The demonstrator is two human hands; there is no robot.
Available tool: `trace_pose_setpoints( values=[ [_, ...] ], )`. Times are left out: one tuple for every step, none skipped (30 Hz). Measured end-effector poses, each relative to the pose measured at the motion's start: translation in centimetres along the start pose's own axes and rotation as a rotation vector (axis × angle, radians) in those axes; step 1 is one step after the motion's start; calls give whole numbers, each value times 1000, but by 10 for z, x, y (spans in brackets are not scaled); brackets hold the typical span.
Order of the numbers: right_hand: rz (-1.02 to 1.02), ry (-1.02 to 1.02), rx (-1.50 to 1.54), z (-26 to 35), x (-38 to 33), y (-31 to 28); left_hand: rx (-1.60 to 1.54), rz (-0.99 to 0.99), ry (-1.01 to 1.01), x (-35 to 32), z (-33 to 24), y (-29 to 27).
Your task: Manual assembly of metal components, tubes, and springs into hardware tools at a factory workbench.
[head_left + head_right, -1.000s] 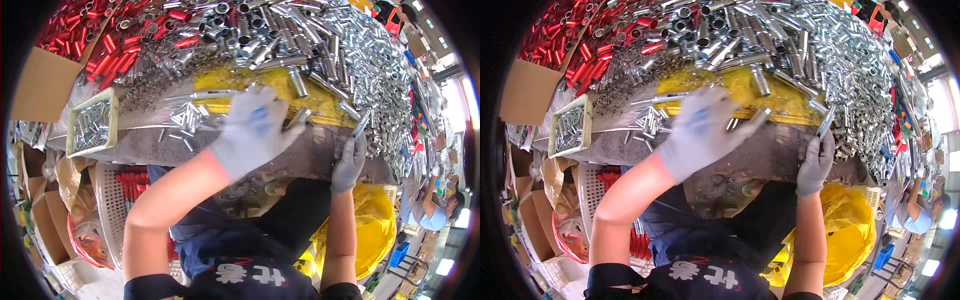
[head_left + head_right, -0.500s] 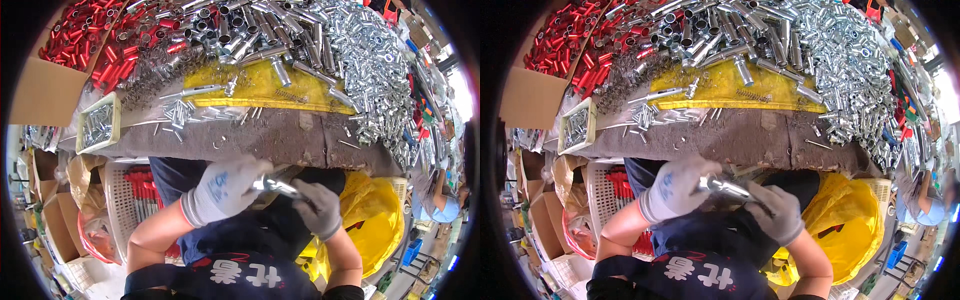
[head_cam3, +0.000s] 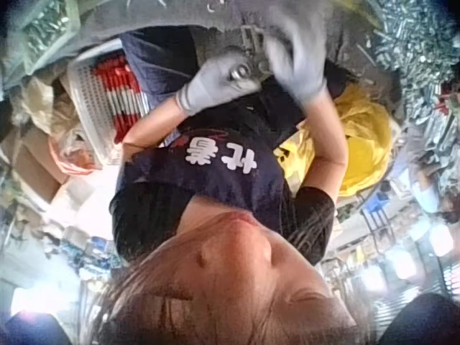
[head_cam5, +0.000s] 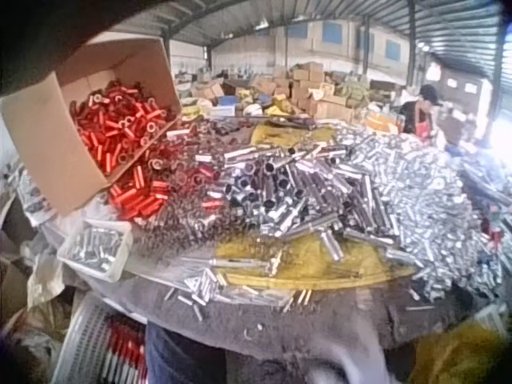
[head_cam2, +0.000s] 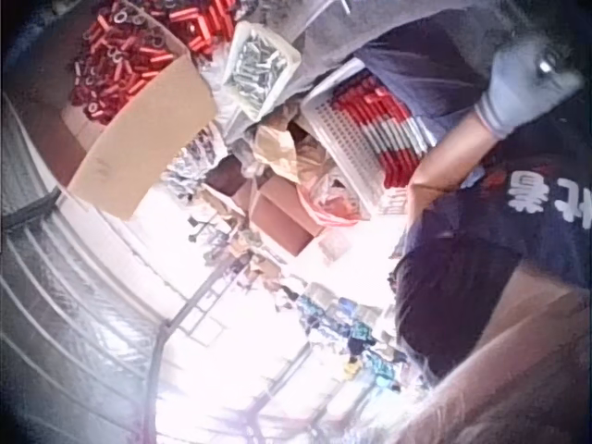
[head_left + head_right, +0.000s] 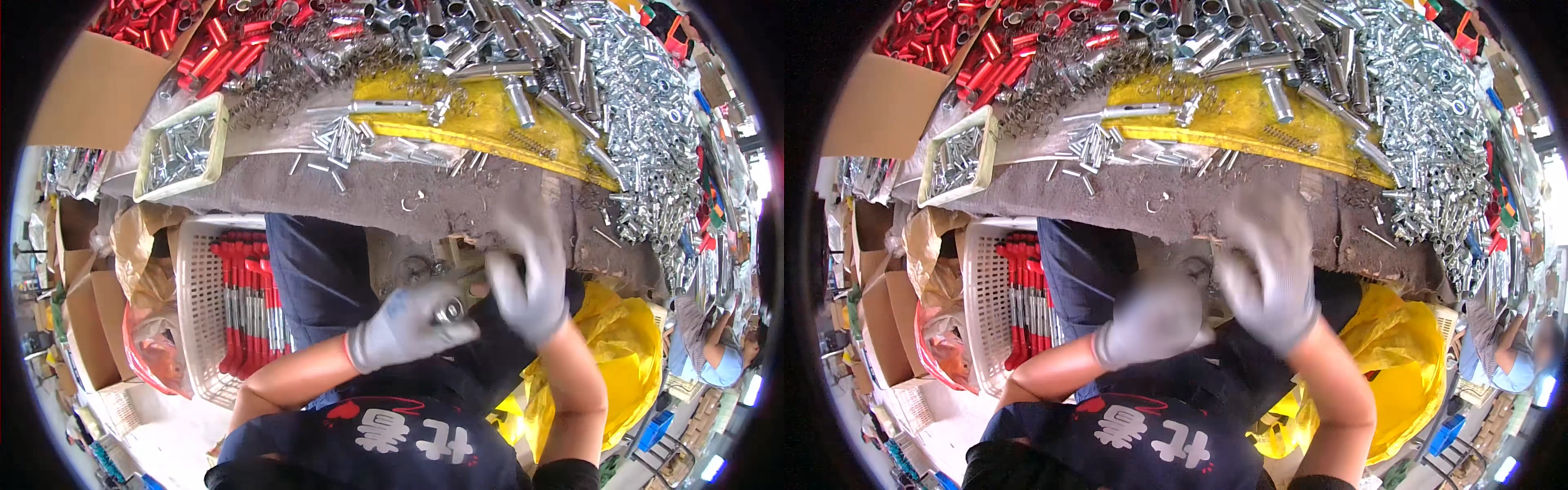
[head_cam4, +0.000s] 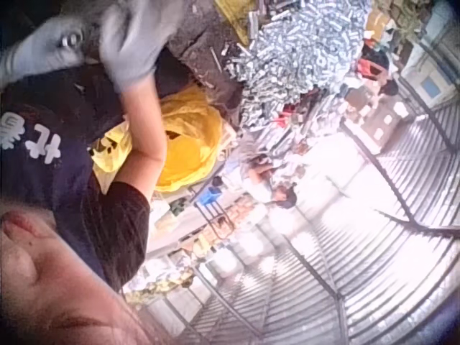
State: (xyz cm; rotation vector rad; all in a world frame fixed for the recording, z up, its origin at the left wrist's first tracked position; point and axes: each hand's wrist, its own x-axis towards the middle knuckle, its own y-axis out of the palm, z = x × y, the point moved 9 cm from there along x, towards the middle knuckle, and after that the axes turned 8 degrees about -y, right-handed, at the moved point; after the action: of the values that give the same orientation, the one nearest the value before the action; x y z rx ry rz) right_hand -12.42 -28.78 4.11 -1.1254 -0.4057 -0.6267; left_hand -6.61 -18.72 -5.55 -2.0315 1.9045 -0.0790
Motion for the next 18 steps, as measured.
trace_pose_setpoints(
  values=[
    [80,33,-161,-17,23,8,-311,-63,57,1,2,-18],
    [195,39,-322,-32,30,25,-567,-107,78,3,5,-31],
    [256,0,-338,-43,34,38,-766,-133,-11,1,12,-39],
    [317,-40,-352,-53,37,48,-747,-223,25,3,17,-54],
    [236,-119,-378,-56,42,45,-1043,-286,16,1,19,-67],
    [118,-47,-294,-54,43,32,-1359,-235,149,2,13,-83],
    [1,30,-210,-47,41,14,-1584,-248,231,-2,20,-100],
    [-47,111,-99,-38,33,0,-1606,-357,274,-10,21,-118],
    [14,240,154,-32,16,-3,-1683,-458,296,-18,25,-131],
    [75,368,407,-25,-1,-2,-1762,-448,342,-24,25,-139],
    [157,209,428,-10,-14,6,-1837,-432,391,-26,25,-143],
    [181,419,523,-7,-36,18,-1843,-396,420,-24,21,-141],
    [223,398,504,-2,-46,25,-1889,-374,389,-18,19,-132],
    [222,421,511,2,-51,27,-1940,-341,352,-11,16,-120],
    [221,434,525,9,-52,33,-1962,-281,315,-5,13,-106],
    [198,349,493,19,-51,39,-1921,-279,251,-1,10,-89],
    [264,223,386,31,-42,42,-1882,-266,195,6,6,-71],
    [230,238,356,30,-40,41,-1866,-304,113,8,8,-55]
  ],
)
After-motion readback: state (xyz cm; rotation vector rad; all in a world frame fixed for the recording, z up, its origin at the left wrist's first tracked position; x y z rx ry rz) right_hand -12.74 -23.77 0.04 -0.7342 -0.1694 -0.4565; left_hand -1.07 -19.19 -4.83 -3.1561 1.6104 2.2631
